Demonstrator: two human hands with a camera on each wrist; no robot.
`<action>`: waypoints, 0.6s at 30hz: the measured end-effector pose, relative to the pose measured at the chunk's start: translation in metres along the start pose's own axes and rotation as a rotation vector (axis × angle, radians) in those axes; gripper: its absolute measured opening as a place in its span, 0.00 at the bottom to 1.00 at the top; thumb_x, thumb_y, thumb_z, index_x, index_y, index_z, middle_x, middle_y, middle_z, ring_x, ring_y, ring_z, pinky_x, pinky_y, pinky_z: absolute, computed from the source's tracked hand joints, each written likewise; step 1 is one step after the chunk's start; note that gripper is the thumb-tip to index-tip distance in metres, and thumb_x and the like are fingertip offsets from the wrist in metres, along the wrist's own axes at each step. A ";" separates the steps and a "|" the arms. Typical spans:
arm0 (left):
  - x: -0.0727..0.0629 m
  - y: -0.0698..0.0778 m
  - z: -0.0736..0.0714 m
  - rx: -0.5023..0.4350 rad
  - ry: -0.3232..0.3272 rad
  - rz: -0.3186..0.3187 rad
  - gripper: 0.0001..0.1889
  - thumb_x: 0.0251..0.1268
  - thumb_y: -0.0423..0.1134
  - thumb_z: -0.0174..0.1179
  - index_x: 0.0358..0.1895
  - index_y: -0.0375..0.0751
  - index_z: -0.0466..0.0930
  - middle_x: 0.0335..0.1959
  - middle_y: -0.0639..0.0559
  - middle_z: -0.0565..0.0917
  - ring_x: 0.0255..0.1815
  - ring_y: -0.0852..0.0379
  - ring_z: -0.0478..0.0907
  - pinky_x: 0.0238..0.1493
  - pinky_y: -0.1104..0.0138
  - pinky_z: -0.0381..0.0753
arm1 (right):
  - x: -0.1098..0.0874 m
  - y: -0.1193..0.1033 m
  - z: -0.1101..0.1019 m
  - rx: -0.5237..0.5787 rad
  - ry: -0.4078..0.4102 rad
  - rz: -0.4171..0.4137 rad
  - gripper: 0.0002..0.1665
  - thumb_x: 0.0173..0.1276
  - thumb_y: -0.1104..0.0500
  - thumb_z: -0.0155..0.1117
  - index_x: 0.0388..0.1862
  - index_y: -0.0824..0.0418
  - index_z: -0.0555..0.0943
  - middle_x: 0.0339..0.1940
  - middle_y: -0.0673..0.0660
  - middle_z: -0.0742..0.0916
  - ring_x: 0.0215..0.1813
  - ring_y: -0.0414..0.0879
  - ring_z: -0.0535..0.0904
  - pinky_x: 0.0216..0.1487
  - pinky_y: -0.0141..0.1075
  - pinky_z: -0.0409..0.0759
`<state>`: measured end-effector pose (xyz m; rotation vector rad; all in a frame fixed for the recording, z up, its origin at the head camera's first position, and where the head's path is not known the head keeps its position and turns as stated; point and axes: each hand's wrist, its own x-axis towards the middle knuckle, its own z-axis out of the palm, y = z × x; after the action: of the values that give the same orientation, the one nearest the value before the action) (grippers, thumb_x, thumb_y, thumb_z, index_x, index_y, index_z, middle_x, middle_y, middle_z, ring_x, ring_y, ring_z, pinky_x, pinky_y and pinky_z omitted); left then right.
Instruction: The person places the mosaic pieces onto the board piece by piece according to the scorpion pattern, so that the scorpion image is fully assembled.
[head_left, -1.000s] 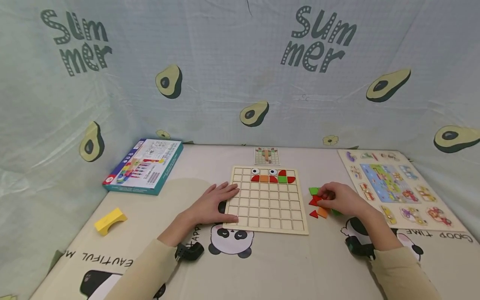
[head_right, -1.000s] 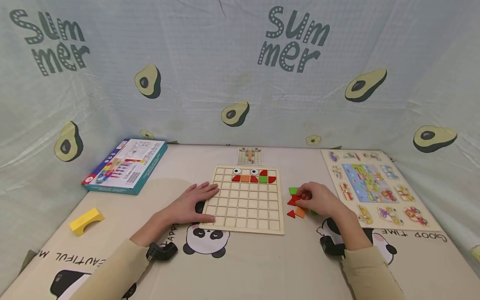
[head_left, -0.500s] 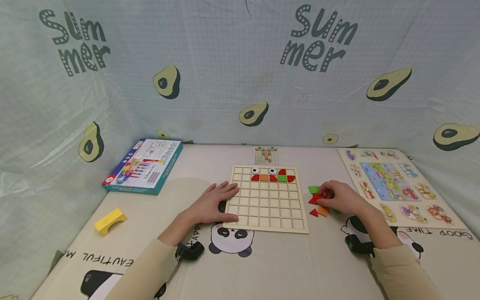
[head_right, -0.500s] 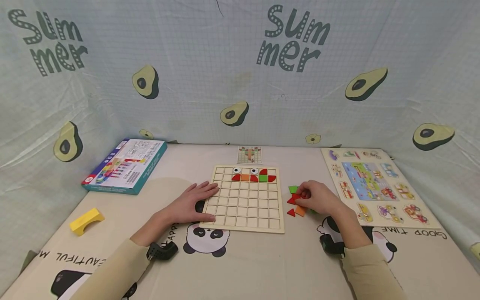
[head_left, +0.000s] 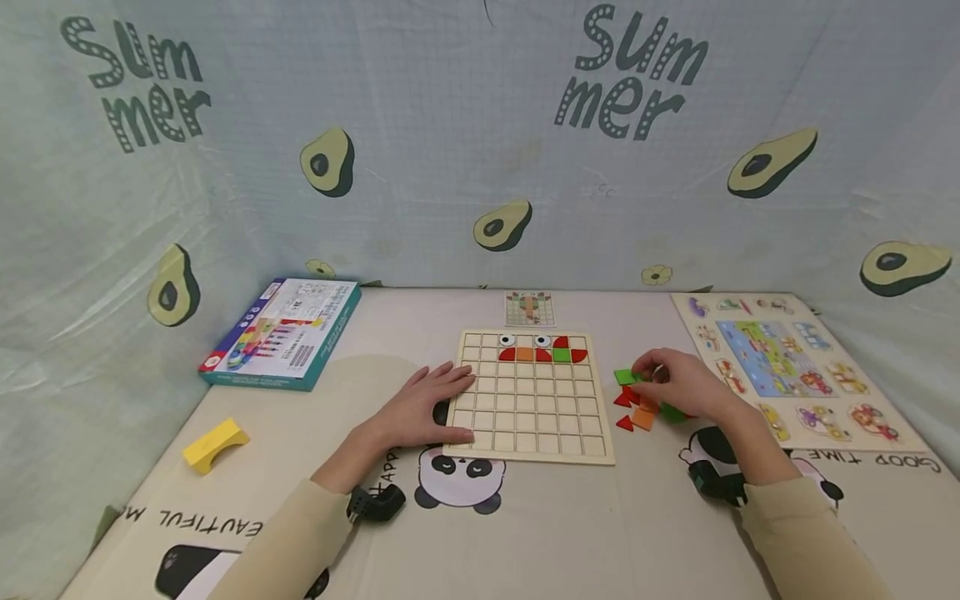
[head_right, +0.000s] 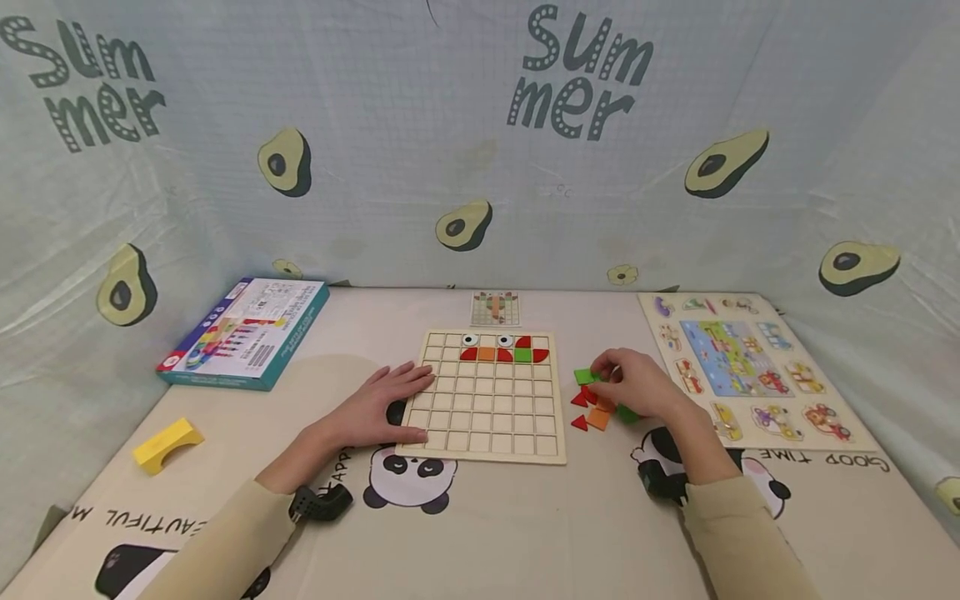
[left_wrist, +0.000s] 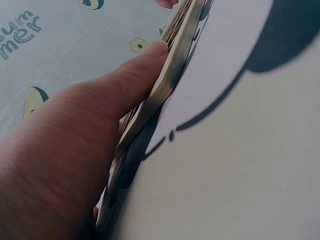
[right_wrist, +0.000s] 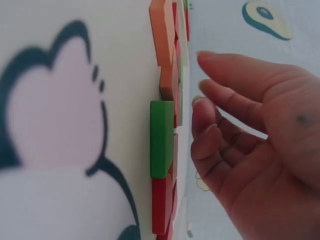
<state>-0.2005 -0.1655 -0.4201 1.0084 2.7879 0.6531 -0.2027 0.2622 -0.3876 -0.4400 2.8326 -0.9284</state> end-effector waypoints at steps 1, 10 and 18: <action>0.000 0.000 0.000 0.001 -0.001 0.000 0.48 0.58 0.63 0.68 0.78 0.43 0.63 0.79 0.47 0.61 0.81 0.45 0.48 0.77 0.44 0.42 | 0.001 0.000 0.000 0.003 0.004 0.002 0.16 0.69 0.56 0.70 0.50 0.65 0.81 0.39 0.54 0.82 0.40 0.50 0.76 0.40 0.41 0.79; -0.001 0.001 0.000 -0.006 0.007 -0.003 0.48 0.58 0.63 0.68 0.78 0.42 0.63 0.78 0.47 0.62 0.81 0.44 0.48 0.76 0.44 0.43 | 0.012 0.003 -0.002 0.022 -0.011 -0.023 0.18 0.69 0.57 0.72 0.52 0.65 0.82 0.45 0.58 0.83 0.43 0.51 0.78 0.42 0.40 0.80; -0.001 0.000 0.002 -0.002 0.006 -0.010 0.48 0.58 0.64 0.68 0.78 0.43 0.63 0.79 0.48 0.61 0.81 0.45 0.48 0.77 0.45 0.42 | 0.019 -0.001 -0.001 -0.014 -0.095 0.004 0.18 0.69 0.57 0.70 0.53 0.66 0.82 0.46 0.59 0.83 0.42 0.51 0.75 0.43 0.41 0.79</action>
<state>-0.1993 -0.1652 -0.4219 0.9936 2.7954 0.6583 -0.2212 0.2565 -0.3867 -0.4667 2.7553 -0.8636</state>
